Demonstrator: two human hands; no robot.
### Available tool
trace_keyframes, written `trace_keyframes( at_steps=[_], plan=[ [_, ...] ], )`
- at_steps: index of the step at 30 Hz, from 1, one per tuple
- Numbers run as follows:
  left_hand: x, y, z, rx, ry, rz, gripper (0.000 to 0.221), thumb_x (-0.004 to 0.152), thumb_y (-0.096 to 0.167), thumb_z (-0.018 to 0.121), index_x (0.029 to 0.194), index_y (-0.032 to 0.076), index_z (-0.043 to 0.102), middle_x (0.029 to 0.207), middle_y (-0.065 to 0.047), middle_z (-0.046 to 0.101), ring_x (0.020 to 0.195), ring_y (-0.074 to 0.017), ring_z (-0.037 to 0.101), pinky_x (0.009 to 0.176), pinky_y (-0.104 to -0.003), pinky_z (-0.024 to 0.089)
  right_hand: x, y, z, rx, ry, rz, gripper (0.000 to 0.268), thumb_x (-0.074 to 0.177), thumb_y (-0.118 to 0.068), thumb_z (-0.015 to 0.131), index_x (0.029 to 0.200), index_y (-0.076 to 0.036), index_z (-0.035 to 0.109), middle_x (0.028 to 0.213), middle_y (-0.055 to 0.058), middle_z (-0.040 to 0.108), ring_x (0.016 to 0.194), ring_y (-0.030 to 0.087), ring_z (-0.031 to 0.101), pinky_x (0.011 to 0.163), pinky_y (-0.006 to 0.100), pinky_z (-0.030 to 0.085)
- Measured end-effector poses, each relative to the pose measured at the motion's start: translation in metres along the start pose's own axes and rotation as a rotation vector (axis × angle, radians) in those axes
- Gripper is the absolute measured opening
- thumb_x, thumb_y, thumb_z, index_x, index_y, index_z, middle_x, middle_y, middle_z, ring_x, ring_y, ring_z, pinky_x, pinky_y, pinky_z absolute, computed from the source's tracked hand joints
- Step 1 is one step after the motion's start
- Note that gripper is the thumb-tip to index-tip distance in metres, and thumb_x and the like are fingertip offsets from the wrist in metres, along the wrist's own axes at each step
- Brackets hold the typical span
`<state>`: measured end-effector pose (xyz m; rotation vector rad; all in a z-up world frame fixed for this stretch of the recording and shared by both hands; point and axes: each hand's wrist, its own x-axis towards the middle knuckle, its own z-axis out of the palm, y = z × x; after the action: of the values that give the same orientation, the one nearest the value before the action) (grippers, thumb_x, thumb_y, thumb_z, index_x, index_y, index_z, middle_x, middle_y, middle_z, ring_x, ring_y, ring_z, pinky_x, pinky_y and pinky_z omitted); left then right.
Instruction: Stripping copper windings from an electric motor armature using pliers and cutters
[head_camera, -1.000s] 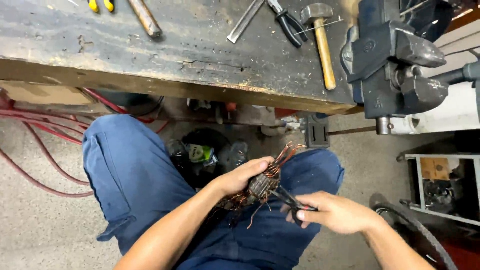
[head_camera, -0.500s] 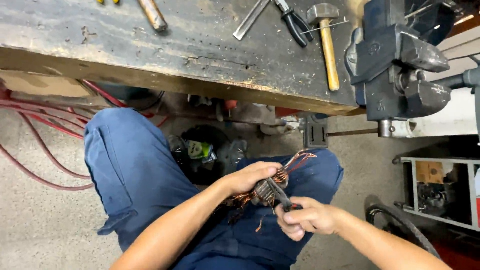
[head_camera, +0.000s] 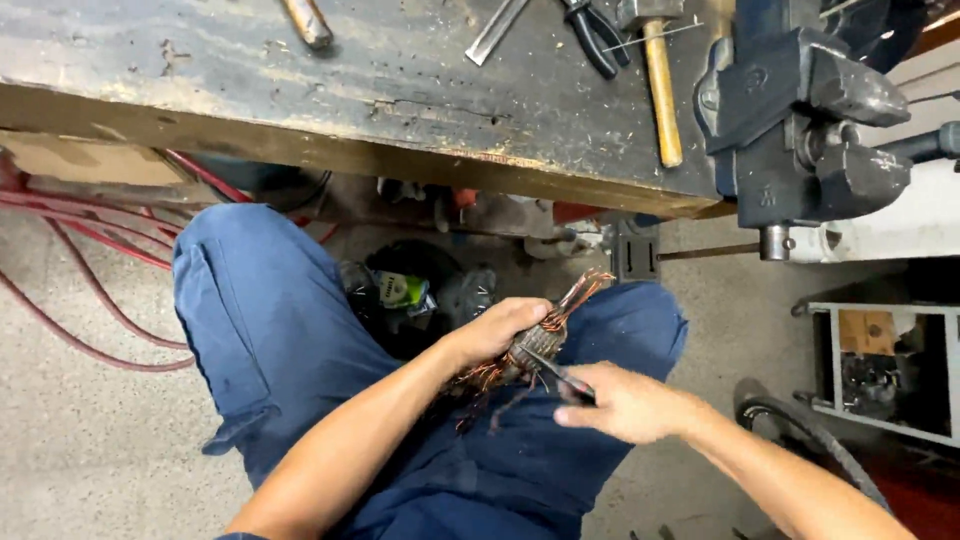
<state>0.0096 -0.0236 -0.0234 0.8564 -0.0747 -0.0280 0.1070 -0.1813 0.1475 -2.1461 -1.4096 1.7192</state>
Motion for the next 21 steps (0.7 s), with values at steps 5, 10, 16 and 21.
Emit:
trace_keyframes(
  at_steps=[5, 10, 16, 21],
  plan=[
    [-0.003, 0.001, 0.018, 0.019, -0.010, 0.047, 0.052, 0.104, 0.047, 0.054, 0.122, 0.000, 0.067, 0.114, -0.015, 0.067, 0.106, -0.0183, 0.059, 0.096, -0.038, 0.046, -0.001, -0.021, -0.002, 1.091, -0.401, -0.133, 0.033, 0.100, -0.026, 0.068, 0.082, -0.004, 0.051, 0.064, 0.006, 0.044, 0.060, 0.014, 0.046, 0.062, 0.034, 0.050],
    [-0.007, 0.015, 0.025, 0.137, 0.103, 0.033, 0.059, 0.108, 0.041, 0.048, 0.139, -0.009, 0.056, 0.141, -0.039, 0.051, 0.139, -0.0460, 0.043, 0.120, -0.058, 0.028, 0.028, 0.039, 0.022, 1.290, -0.321, -0.285, 0.024, 0.104, -0.019, 0.054, 0.106, 0.005, 0.061, 0.090, 0.022, 0.068, 0.095, 0.036, 0.074, 0.092, 0.074, 0.050],
    [0.009, -0.027, 0.006, 0.139, 0.127, 0.039, 0.055, 0.110, 0.044, 0.048, 0.138, -0.001, 0.062, 0.136, -0.024, 0.061, 0.132, -0.0276, 0.052, 0.117, -0.048, 0.036, 0.024, 0.023, 0.023, 1.113, -0.105, 0.058, 0.037, 0.111, -0.022, 0.051, 0.079, -0.007, 0.044, 0.070, -0.002, 0.035, 0.058, 0.011, 0.042, 0.047, 0.025, 0.040],
    [0.008, -0.029, 0.001, 0.217, 0.152, 0.017, 0.055, 0.105, 0.044, 0.057, 0.134, -0.001, 0.065, 0.131, -0.025, 0.065, 0.129, -0.0302, 0.056, 0.113, -0.049, 0.040, 0.020, 0.008, 0.040, -0.454, 0.378, 0.263, 0.021, 0.098, -0.038, 0.057, 0.096, -0.017, 0.060, 0.077, 0.003, 0.064, 0.081, 0.022, 0.073, 0.068, 0.036, 0.061]
  ],
)
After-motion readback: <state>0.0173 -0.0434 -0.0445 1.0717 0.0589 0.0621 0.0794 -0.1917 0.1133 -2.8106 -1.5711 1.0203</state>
